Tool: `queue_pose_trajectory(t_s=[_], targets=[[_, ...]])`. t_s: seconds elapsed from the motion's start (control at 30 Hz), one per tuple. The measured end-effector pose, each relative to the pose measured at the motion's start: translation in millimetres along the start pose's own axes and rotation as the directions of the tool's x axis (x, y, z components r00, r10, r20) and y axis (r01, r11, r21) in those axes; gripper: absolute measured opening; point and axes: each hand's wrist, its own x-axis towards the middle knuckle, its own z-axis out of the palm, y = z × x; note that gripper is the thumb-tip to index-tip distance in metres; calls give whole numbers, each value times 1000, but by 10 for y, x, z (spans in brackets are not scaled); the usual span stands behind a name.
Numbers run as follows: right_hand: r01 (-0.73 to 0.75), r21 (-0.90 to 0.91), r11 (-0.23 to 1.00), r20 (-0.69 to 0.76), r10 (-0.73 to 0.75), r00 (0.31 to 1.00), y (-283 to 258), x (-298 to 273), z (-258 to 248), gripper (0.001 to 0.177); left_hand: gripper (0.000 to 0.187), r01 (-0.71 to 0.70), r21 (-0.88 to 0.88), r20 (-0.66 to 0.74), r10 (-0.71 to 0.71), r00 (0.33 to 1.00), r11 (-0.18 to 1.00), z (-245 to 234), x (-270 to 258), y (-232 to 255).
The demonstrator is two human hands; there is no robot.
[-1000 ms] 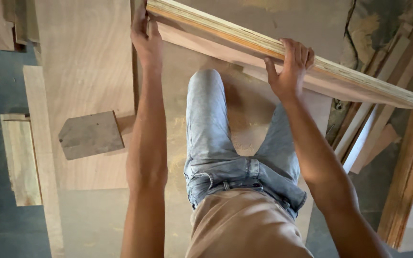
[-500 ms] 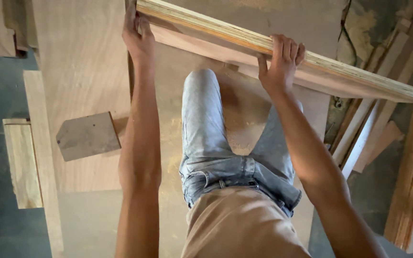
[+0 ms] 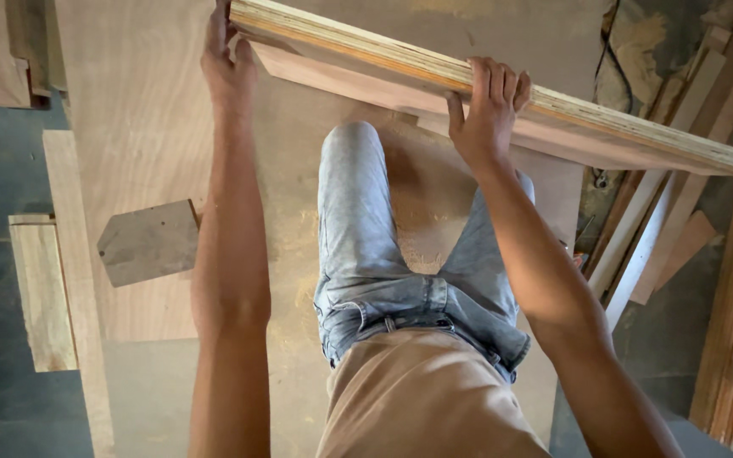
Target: The person applies glue and nails a thin wooden strip onto a plywood board. They then hammer several nails into the plywood and proceed to assemble a wooden frame by joining multiple wooden pieces.
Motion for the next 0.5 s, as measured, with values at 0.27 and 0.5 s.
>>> queue_pose_trajectory(t_s=[0.27, 0.5], targets=[[1, -19, 1000, 6, -1, 1000, 17, -20, 22, 58, 61, 134, 191, -9, -135, 991, 972, -22, -64, 299], [-11, -8, 1000, -12, 11, 1000, -10, 1, 18, 57, 61, 124, 244, -1, -127, 992, 962, -32, -142, 159]])
